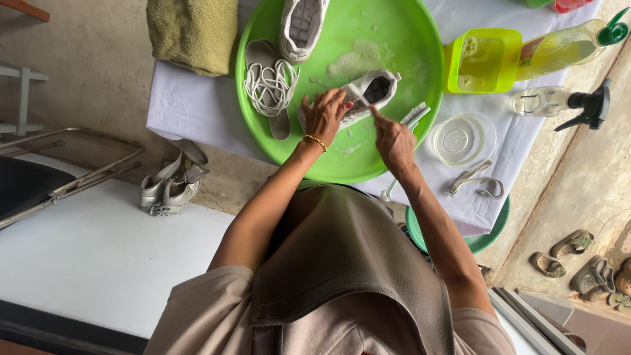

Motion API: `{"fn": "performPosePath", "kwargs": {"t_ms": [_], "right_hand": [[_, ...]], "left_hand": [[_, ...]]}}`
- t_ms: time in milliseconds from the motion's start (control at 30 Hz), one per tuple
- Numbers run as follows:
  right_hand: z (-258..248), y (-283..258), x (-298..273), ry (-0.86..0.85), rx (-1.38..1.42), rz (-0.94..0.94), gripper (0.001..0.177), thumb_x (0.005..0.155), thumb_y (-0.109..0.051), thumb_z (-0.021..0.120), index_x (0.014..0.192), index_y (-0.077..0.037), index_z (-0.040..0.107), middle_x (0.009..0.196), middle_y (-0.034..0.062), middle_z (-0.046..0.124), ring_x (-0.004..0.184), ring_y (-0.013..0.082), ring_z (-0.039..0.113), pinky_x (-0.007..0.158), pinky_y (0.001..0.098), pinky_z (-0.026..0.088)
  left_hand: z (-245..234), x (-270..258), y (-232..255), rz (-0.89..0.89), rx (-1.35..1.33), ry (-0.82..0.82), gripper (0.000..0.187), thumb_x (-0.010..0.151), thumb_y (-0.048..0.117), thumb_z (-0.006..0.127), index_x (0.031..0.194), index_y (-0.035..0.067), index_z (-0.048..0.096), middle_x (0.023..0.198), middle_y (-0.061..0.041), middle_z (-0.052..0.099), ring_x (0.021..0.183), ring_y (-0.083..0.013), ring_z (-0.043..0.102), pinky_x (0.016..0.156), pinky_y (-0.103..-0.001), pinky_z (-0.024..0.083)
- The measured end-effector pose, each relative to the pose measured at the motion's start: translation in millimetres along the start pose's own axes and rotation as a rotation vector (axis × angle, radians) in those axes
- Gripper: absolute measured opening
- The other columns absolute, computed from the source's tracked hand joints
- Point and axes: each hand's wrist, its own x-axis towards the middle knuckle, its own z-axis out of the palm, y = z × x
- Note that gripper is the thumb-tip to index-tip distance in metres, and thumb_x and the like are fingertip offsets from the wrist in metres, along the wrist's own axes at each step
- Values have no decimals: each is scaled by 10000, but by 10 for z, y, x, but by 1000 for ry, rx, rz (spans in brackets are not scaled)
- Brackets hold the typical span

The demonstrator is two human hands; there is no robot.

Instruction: The person cleans a white shoe using a brush and soapy water in a green basin on a table, occasionally adding more cleaning solution from a bottle.

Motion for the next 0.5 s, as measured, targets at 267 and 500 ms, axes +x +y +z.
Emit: {"fn": "performPosePath", "kwargs": {"t_ms": [267, 500], "right_hand": [[-466, 42, -24, 137, -14, -6, 370, 1104, -161, 580, 1461, -202, 670, 744, 142, 666, 573, 208, 589, 531, 372, 444], [25, 51, -84, 35, -237, -172, 453, 1061, -114, 567, 1497, -230, 608, 703, 79, 618, 445, 168, 492, 378, 356, 384]], "left_hand": [[-23, 226, -71, -9, -90, -86, 257, 834, 206, 785, 1089, 207, 754, 1118, 25, 690, 1095, -202, 633, 1106, -620, 246], [77, 376, -151, -237, -151, -96, 165, 984, 207, 658, 859, 180, 763, 945, 21, 694, 983, -187, 662, 1066, -613, 242]]}}
